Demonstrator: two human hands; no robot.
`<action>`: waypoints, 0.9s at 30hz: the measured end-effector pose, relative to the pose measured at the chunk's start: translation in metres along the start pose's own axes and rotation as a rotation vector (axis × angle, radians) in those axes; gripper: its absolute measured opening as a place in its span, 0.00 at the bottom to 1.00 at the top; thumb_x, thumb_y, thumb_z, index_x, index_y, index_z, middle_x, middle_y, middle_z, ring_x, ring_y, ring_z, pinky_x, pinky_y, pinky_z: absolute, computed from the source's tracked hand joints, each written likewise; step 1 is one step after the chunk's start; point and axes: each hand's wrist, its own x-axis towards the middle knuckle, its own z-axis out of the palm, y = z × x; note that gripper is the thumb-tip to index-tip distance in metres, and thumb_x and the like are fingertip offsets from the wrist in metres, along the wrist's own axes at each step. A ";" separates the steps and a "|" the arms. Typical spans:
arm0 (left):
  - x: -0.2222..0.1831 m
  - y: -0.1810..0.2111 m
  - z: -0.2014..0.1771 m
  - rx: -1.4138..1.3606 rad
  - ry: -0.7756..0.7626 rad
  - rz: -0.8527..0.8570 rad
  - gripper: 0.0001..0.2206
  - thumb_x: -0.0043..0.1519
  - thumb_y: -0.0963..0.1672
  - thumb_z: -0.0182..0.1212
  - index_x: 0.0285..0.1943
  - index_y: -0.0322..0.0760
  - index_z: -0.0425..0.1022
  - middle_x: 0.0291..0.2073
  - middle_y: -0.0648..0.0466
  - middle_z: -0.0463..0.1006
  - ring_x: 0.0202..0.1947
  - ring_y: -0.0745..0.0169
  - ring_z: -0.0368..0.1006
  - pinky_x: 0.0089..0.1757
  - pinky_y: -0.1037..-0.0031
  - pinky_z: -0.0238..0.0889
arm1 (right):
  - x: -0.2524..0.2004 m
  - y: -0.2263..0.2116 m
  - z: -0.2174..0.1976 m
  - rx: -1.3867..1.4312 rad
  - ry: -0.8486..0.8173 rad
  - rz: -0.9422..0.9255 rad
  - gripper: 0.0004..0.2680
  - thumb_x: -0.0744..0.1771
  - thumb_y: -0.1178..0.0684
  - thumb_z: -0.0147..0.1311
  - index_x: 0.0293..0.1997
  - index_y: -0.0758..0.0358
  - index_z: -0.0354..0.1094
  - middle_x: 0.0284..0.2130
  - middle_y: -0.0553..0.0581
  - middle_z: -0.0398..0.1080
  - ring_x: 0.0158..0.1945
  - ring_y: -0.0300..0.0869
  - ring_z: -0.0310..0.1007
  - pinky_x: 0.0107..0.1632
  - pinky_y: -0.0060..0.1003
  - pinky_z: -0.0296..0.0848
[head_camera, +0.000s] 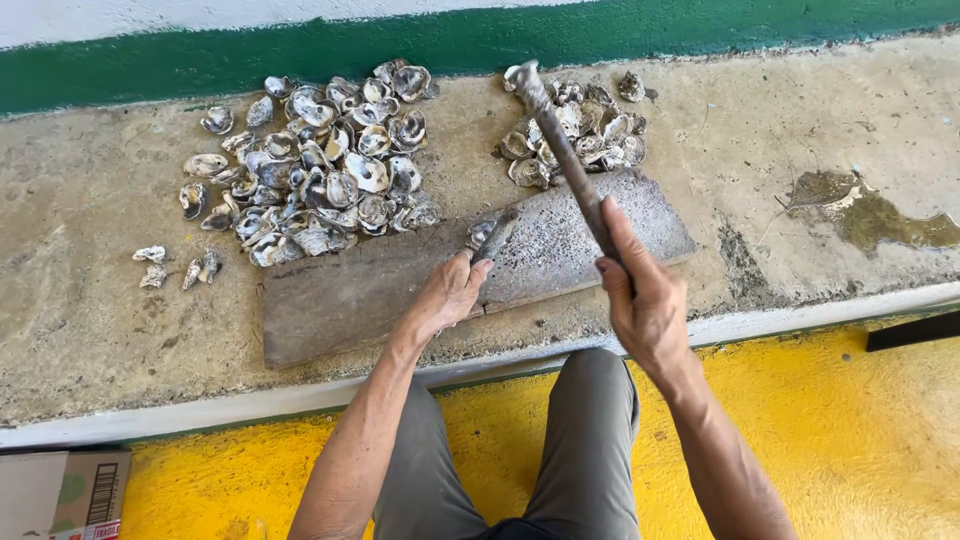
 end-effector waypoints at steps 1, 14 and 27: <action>0.002 -0.004 0.001 -0.006 -0.001 0.018 0.16 0.71 0.50 0.43 0.43 0.33 0.69 0.16 0.57 0.68 0.11 0.67 0.63 0.14 0.71 0.56 | -0.002 0.005 0.007 -0.051 0.007 -0.069 0.20 0.71 0.57 0.49 0.74 0.51 0.55 0.27 0.53 0.75 0.19 0.34 0.66 0.19 0.31 0.68; 0.008 -0.018 0.006 0.044 -0.015 0.038 0.17 0.74 0.50 0.44 0.44 0.31 0.71 0.18 0.59 0.63 0.13 0.71 0.54 0.16 0.77 0.49 | 0.013 -0.034 -0.020 -0.104 0.000 -0.196 0.21 0.70 0.59 0.52 0.74 0.50 0.57 0.32 0.58 0.76 0.25 0.38 0.73 0.28 0.37 0.75; -0.010 0.001 -0.004 -0.166 -0.084 0.015 0.14 0.71 0.49 0.41 0.47 0.34 0.67 0.16 0.60 0.64 0.11 0.70 0.60 0.12 0.75 0.57 | -0.005 0.027 0.030 -0.352 -0.203 0.097 0.22 0.68 0.51 0.54 0.72 0.36 0.56 0.24 0.64 0.75 0.22 0.57 0.73 0.27 0.54 0.70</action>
